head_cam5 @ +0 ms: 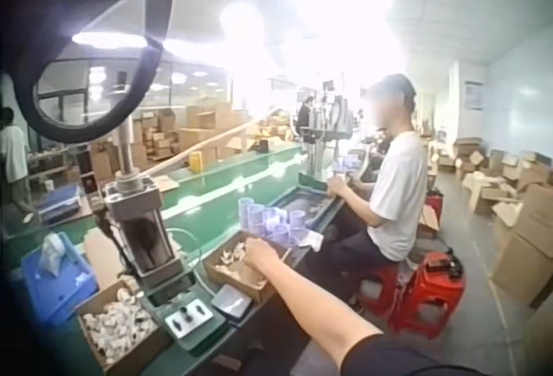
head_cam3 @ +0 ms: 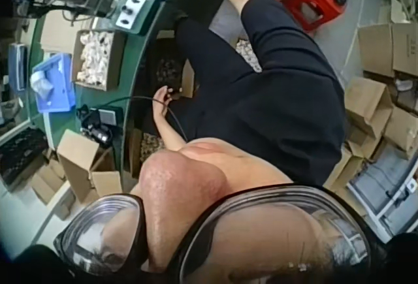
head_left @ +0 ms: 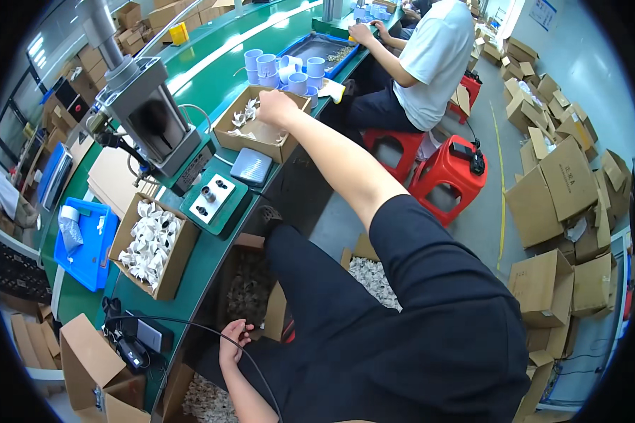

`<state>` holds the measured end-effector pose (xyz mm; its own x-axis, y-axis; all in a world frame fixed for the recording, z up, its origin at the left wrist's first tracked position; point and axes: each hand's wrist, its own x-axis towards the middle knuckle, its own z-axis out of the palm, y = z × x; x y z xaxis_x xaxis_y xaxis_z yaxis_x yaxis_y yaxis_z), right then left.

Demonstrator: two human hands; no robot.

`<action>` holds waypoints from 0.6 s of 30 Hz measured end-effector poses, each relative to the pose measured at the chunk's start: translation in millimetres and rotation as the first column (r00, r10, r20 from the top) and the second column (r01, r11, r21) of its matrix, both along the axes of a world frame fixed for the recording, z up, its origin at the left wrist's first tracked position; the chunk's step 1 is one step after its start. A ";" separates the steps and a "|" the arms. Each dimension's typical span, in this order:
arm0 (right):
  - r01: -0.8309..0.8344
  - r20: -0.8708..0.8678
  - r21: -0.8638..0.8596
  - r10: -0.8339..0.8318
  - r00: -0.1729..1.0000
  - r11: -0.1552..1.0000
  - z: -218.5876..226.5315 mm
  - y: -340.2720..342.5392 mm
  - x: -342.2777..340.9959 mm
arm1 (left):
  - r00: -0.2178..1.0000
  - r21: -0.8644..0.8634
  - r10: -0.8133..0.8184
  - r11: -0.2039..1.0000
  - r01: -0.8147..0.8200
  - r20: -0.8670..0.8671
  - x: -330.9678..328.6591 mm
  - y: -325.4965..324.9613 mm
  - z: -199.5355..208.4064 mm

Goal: Manually assembling small electronic components using a press jig at a workbench.

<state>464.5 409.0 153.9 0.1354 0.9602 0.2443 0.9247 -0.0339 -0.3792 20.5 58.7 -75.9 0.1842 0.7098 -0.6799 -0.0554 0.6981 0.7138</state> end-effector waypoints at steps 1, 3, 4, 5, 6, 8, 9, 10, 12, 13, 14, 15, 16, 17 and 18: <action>-0.002 0.010 -0.003 0.002 1.000 1.000 0.9 -1.0 -0.1 | 1.000 0.002 -0.013 1.000 0.013 0.010 5.3 4.4 1.0; -0.084 -0.151 0.132 0.104 0.983 0.988 1.3 -4.4 0.4 | 0.999 0.002 -0.024 1.000 0.024 0.028 10.2 10.0 1.4; -0.119 -0.227 0.200 0.165 0.960 0.972 1.9 -9.7 -2.3 | 0.999 0.002 -0.030 1.000 0.030 0.026 9.6 9.8 1.0; -0.125 -0.221 0.195 0.167 0.961 0.973 1.4 -16.9 -4.3 | 0.999 0.001 -0.036 0.999 0.036 0.023 8.9 9.3 0.6; -0.130 -0.362 0.140 0.173 0.916 0.982 5.1 -31.0 -13.1 | 0.999 0.001 -0.038 0.999 0.038 0.017 6.0 5.0 0.5; -0.150 -0.618 0.044 0.145 0.773 0.988 15.9 -45.1 -23.6 | 0.999 -0.002 -0.034 0.999 0.034 0.012 2.6 3.4 0.8; -0.135 -0.613 0.049 0.137 0.778 0.990 17.3 -41.4 -15.9 | 0.999 -0.004 -0.053 0.999 0.053 0.003 5.0 5.0 1.5; -0.220 -0.777 0.007 0.144 0.613 0.975 18.7 -33.3 -8.7 | 0.997 -0.005 -0.072 0.997 0.072 -0.006 7.2 7.2 1.8; -0.390 -0.978 -0.008 0.074 0.194 0.921 15.3 -17.5 17.0 | 0.995 0.000 -0.095 0.995 0.095 -0.006 10.3 9.9 0.8; -0.369 -0.978 -0.006 0.071 0.196 0.930 15.7 -12.5 34.2 | 0.995 -0.001 -0.101 0.995 0.101 -0.010 10.7 10.3 0.7; -0.322 -0.996 0.041 0.065 0.065 0.946 25.5 -5.9 38.0 | 0.996 0.003 -0.088 0.996 0.088 -0.018 7.5 11.0 1.6; -0.269 -0.996 0.082 0.066 -0.067 0.960 34.7 -0.7 40.9 | 0.996 0.009 -0.090 0.996 0.090 -0.022 7.1 11.7 1.3; -0.213 -0.977 0.116 0.074 -0.199 0.970 40.0 1.6 41.6 | 0.994 0.003 -0.103 0.995 0.103 -0.026 9.3 11.8 -1.1; -0.212 -0.976 0.124 0.081 -0.201 0.970 39.6 -1.0 41.9 | 0.993 -0.003 -0.115 0.993 0.115 -0.029 11.8 12.2 -3.3; -0.274 -0.988 0.128 0.100 -0.114 0.953 34.9 -8.4 43.0 | 0.991 -0.008 -0.128 0.992 0.128 -0.032 11.9 13.8 -4.1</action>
<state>507.5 400.6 188.8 -0.0457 0.9985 -0.0308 -0.4578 -0.0483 -0.8877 32.3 72.5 -80.0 0.2507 0.6776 -0.6914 0.0576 0.7025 0.7093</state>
